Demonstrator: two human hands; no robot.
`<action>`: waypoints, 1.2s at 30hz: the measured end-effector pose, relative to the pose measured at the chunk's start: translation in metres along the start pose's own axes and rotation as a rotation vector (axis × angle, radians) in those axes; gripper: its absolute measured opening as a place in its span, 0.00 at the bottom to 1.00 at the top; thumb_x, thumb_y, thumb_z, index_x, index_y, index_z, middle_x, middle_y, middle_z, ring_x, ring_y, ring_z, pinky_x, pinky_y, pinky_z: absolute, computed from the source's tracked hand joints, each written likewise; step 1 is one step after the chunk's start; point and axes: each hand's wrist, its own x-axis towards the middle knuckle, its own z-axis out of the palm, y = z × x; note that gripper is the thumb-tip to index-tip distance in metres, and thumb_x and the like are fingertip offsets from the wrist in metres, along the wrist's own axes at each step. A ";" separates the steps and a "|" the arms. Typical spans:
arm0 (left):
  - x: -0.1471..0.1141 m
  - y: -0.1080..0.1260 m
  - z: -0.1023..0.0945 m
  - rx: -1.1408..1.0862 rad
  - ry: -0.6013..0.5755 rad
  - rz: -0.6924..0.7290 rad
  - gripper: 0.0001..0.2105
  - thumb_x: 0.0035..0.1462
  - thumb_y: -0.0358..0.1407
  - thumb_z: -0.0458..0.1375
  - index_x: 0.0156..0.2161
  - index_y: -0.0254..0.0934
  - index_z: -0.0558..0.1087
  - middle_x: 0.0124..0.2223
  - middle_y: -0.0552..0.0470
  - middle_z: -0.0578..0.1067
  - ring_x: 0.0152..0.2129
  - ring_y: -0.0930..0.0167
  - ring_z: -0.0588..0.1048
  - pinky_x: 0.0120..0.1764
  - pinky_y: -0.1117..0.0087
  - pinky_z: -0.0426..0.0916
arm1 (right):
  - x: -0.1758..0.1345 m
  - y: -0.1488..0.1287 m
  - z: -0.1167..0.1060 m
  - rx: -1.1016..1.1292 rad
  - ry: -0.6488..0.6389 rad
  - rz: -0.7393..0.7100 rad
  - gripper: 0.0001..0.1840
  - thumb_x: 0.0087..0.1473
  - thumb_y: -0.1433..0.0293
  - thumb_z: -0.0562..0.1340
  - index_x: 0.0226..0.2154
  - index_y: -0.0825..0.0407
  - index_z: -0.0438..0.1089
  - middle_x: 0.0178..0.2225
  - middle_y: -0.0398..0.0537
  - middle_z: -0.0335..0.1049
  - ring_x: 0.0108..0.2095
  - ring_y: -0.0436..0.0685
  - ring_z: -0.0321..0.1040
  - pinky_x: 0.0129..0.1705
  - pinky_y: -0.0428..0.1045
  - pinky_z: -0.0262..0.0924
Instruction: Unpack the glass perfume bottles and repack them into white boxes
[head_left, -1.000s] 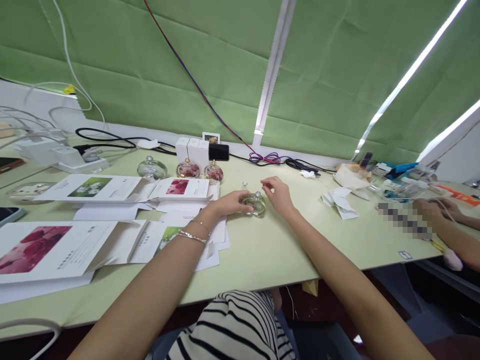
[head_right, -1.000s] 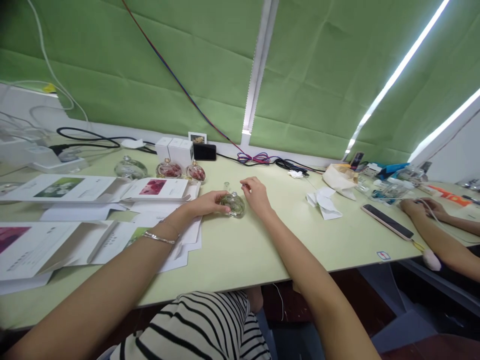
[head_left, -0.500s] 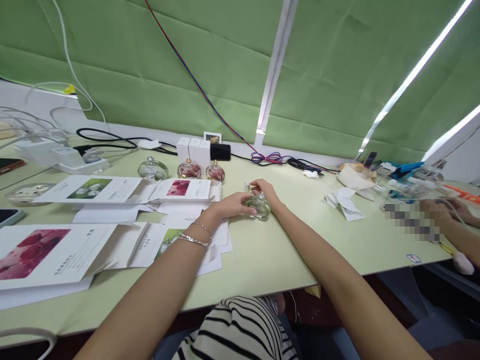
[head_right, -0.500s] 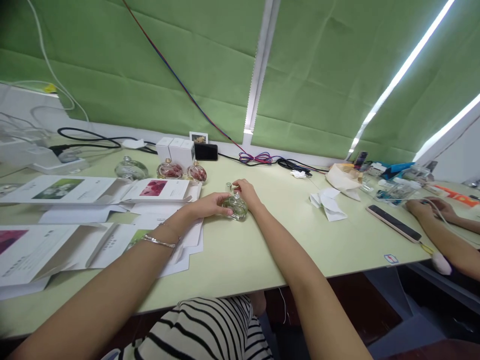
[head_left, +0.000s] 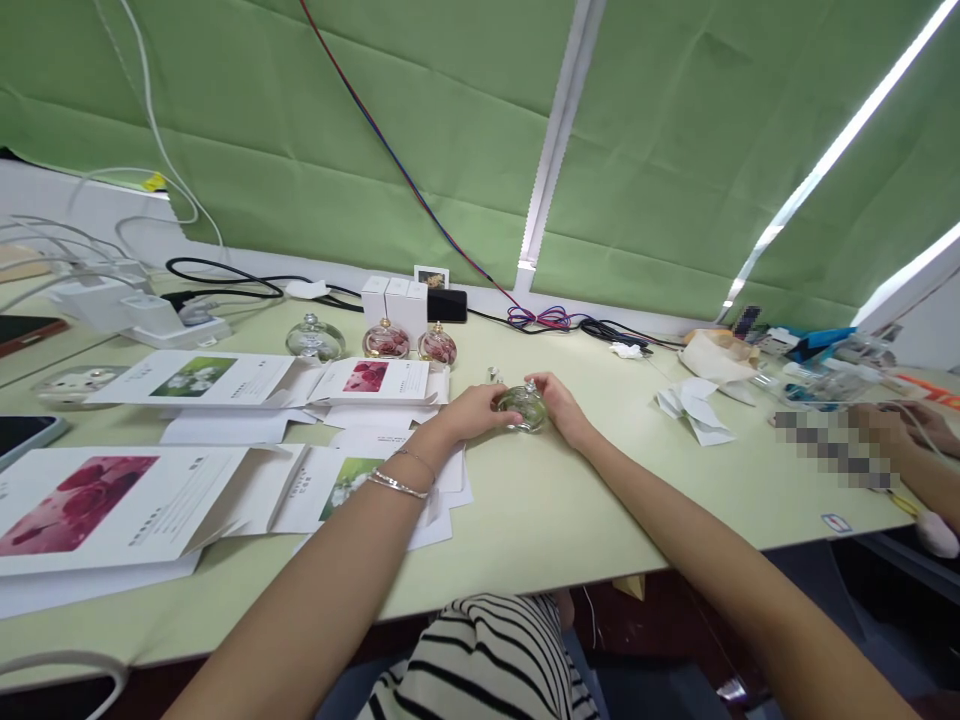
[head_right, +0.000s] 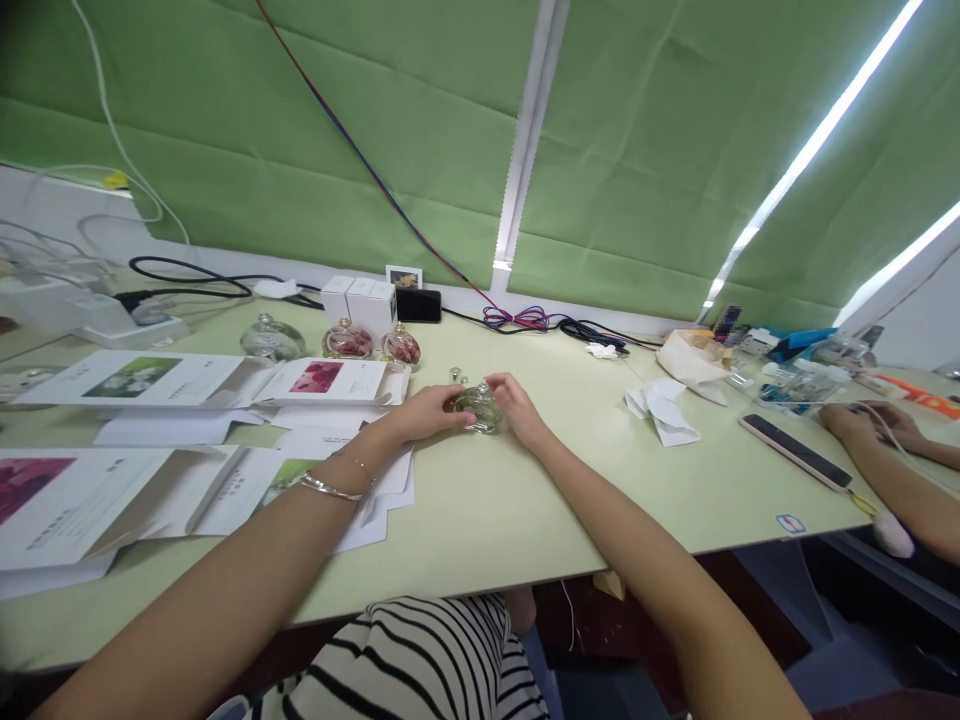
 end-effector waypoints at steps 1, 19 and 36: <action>0.001 0.000 0.001 0.031 0.020 0.000 0.14 0.47 0.47 0.58 0.33 0.37 0.72 0.29 0.53 0.73 0.28 0.65 0.72 0.33 0.66 0.65 | -0.010 -0.004 -0.004 -0.029 -0.053 -0.025 0.23 0.54 0.52 0.54 0.44 0.51 0.64 0.40 0.49 0.70 0.38 0.55 0.68 0.38 0.49 0.64; 0.001 -0.006 0.004 0.047 0.021 0.000 0.17 0.53 0.38 0.54 0.48 0.35 0.71 0.50 0.44 0.74 0.47 0.61 0.73 0.50 0.63 0.65 | 0.069 0.019 0.028 -0.229 0.090 0.034 0.22 0.49 0.67 0.59 0.49 0.51 0.65 0.44 0.48 0.72 0.40 0.56 0.69 0.46 0.53 0.63; 0.002 0.000 -0.001 0.077 -0.047 0.034 0.17 0.45 0.22 0.48 0.31 0.36 0.79 0.36 0.53 0.80 0.37 0.71 0.76 0.46 0.73 0.66 | 0.082 0.038 0.063 0.359 0.363 0.262 0.36 0.56 0.48 0.40 0.57 0.54 0.51 0.62 0.58 0.50 0.63 0.55 0.49 0.61 0.57 0.47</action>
